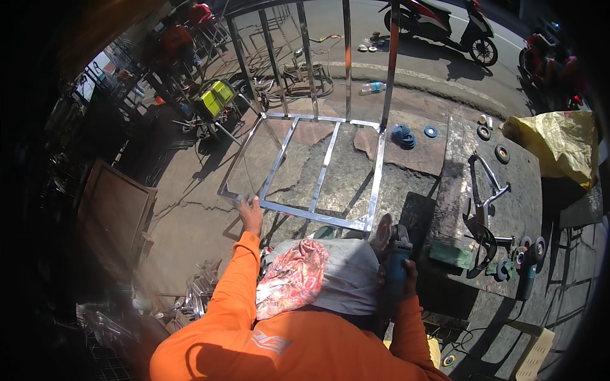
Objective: The person uses an angle grinder to smooth the edges and weld seams of a metal frame. The person holds the frame steady with one hand while operating the grinder with the other, moving along the joints and edges of the frame.
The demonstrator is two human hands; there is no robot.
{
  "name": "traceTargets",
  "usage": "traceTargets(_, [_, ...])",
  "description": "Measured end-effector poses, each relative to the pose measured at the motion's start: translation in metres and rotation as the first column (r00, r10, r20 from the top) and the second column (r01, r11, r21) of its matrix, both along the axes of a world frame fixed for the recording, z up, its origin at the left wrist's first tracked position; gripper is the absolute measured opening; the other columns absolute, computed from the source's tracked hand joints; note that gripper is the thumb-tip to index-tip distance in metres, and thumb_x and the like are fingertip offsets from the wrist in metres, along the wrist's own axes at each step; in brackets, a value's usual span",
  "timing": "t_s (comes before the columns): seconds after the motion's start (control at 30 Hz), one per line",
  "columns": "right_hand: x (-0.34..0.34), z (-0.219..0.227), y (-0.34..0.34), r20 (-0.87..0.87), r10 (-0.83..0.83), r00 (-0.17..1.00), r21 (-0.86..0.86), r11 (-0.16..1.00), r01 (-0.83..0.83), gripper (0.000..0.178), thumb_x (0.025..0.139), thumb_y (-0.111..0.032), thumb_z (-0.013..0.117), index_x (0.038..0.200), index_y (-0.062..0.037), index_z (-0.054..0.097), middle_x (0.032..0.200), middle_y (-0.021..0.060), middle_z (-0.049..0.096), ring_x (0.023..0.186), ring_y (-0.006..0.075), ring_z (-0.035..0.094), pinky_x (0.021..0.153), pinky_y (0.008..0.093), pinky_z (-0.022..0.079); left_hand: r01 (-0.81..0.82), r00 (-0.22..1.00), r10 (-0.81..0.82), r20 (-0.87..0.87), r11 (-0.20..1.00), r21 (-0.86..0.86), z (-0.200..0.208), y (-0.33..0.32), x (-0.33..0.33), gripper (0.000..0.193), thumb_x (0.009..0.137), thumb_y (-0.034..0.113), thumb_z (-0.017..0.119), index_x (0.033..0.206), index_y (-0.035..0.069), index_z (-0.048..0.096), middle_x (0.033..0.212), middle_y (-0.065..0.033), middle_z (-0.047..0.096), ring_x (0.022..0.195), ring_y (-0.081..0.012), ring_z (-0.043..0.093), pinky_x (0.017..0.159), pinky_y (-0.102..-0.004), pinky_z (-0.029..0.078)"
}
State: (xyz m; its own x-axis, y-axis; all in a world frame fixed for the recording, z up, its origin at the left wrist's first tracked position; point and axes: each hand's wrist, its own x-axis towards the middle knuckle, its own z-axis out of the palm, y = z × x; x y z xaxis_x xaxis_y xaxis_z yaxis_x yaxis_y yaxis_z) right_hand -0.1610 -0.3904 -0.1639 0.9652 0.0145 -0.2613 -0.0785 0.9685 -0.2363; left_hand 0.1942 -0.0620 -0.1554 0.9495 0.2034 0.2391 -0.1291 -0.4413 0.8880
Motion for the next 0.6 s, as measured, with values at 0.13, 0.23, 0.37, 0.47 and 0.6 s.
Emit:
traceTargets(0.13, [-0.021,-0.006,-0.003,-0.129,0.024,0.991,0.061,0.998,-0.016,0.061,0.082,-0.055,0.058,0.111,-0.0018,0.056,0.081,0.0159,0.060,0.069,0.0294,0.062,0.061,0.0390,0.053,0.120,0.991,-0.078,-0.112,0.887,0.447,0.003,-0.003,0.004,0.043,0.093,0.024,0.057,0.127,-0.002,0.052,0.128,-0.0224,0.057,0.122,-0.0383,0.052,0.102,-0.0493,0.039])
traceTargets(0.23, [-0.036,-0.003,0.009,-0.135,0.127,0.983,0.144,0.984,-0.107,0.060,0.082,-0.054,0.058,0.112,-0.0020,0.056,0.086,0.0173,0.063,0.071,0.0308,0.064,0.062,0.0407,0.054,0.186,0.982,-0.097,-0.160,0.607,0.772,-0.001,-0.002,-0.011,0.054,0.094,0.032,0.057,0.138,0.004,0.045,0.146,-0.0178,0.042,0.138,-0.0357,0.036,0.107,-0.0595,0.031])
traceTargets(0.37, [-0.030,0.009,0.018,-0.258,0.297,0.920,-0.026,0.949,-0.314,0.058,0.085,-0.041,0.062,0.126,-0.0034,0.051,0.093,0.0143,0.064,0.077,0.0273,0.065,0.067,0.0403,0.056,0.308,0.950,-0.110,-0.293,0.493,0.814,0.003,0.004,-0.009,0.058,0.092,0.039,0.059,0.140,0.010,0.044,0.148,-0.0131,0.040,0.141,-0.0334,0.032,0.108,-0.0677,0.023])
traceTargets(0.47, [-0.016,0.017,0.024,-0.360,0.299,0.884,-0.233,0.889,-0.395,0.051,0.083,-0.030,0.068,0.125,-0.0032,0.055,0.099,0.0079,0.064,0.084,0.0178,0.065,0.075,0.0326,0.055,0.250,0.968,-0.109,-0.226,0.452,0.856,0.013,0.002,0.019,0.049,0.088,0.041,0.065,0.125,0.012,0.055,0.129,-0.0145,0.060,0.125,-0.0329,0.051,0.108,-0.0653,0.026])
traceTargets(0.6, [-0.003,0.017,0.031,-0.331,0.313,0.890,-0.492,0.748,-0.446,0.047,0.084,-0.027,0.068,0.123,-0.0024,0.057,0.097,0.0065,0.063,0.084,0.0164,0.065,0.074,0.0307,0.054,0.460,0.882,-0.023,-0.471,0.258,0.849,0.023,-0.013,0.080,0.043,0.085,0.036,0.069,0.118,0.008,0.062,0.112,-0.0187,0.067,0.105,-0.0368,0.064,0.099,-0.0544,0.041])
